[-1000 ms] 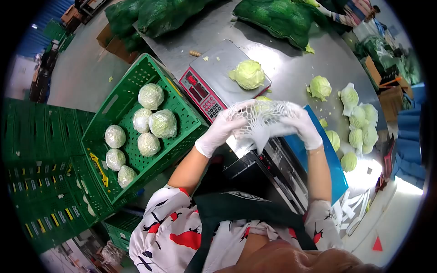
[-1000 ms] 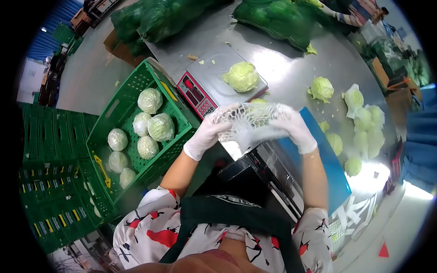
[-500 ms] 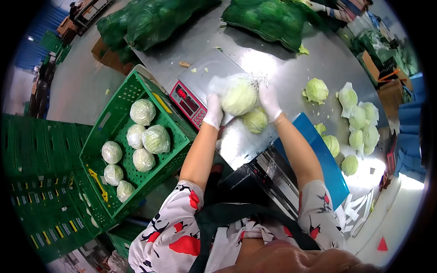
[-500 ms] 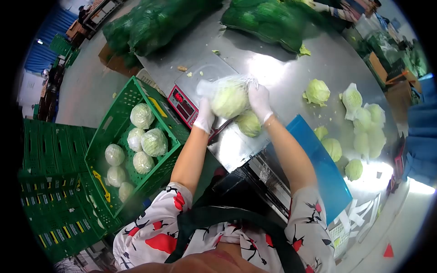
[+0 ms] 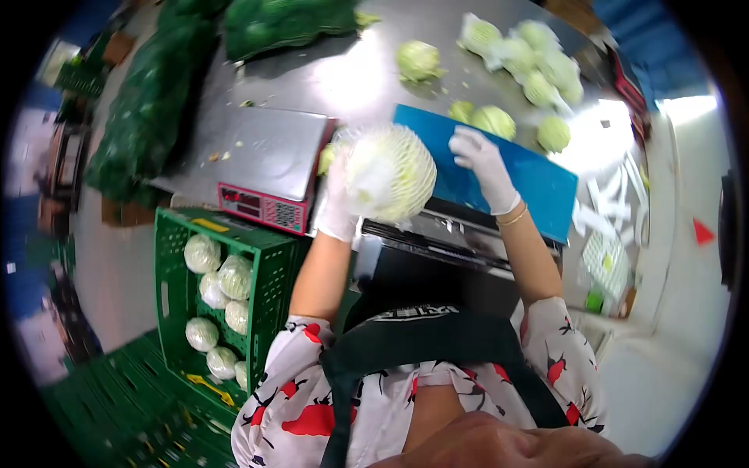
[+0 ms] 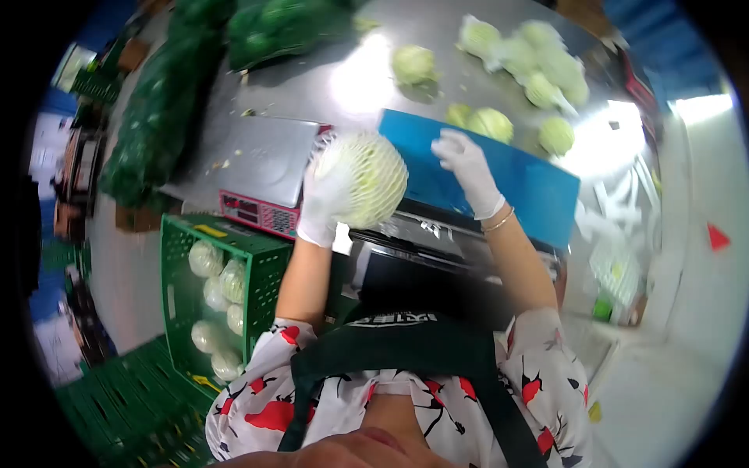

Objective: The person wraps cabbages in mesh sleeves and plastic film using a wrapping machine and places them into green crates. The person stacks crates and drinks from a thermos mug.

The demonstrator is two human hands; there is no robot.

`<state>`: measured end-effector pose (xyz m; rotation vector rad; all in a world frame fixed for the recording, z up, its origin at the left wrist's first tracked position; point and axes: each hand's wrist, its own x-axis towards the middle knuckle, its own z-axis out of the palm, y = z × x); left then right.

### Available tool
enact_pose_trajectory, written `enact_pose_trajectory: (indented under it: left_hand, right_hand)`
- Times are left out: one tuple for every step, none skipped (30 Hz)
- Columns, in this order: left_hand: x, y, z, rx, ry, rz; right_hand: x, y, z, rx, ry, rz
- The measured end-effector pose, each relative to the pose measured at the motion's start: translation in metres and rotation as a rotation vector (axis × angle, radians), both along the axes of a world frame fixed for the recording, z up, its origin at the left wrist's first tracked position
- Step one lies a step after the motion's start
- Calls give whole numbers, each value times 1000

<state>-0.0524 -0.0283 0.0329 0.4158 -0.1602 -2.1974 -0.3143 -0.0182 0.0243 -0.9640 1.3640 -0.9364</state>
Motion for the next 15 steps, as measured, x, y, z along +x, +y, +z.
enact_pose_trajectory:
  left_hand:
    - [-15,-9,6,-87,-83,-48]
    - [-41,-24,1,-300,-337,6]
    - [-70,-34,-4,-517,-584,64]
    - [-97,-39,-7,-734,-676,51]
    - [-122,-45,-9,-1089,-903,89]
    - [-147,-43,-16,-963,-808,-41]
    - [-169,-41,-24,-832,-707,-165]
    - [-184,-50,-34,-714,-617,-315]
    - [-196,-56,-38,-587,-531,-462]
    - [-205,-53,-43,-448,-443,-601]
    - [-206,-52,-48,-450,-378,-531]
    - [-201,-53,-44,-453,-320,-462]
    - [-193,-49,-41,-449,-260,-395]
    - [-178,-44,-39,-563,-513,-166]
    - [-158,-36,-37,-679,-756,78]
  right_hand:
    - [-11,11,24,-64,-56,-102]
    - [-20,22,38,-112,-204,-89]
    - [-28,32,47,-58,-343,-90]
    - [-32,41,42,-169,-170,-98]
    - [-36,49,34,-278,5,-95]
    - [-38,62,20,-255,196,-144]
    - [-44,75,2,-280,208,-246]
    - [-49,87,-17,-291,171,-315]
    - [-50,98,-22,-298,132,-380]
    - [-55,110,-24,-274,121,-418]
    - [-57,117,-26,-255,104,-453]
    - [-57,122,-28,-239,80,-487]
    - [-59,127,-32,-251,117,-477]
    - [-65,128,-37,-271,157,-468]
    - [-71,130,-41,-297,200,-458]
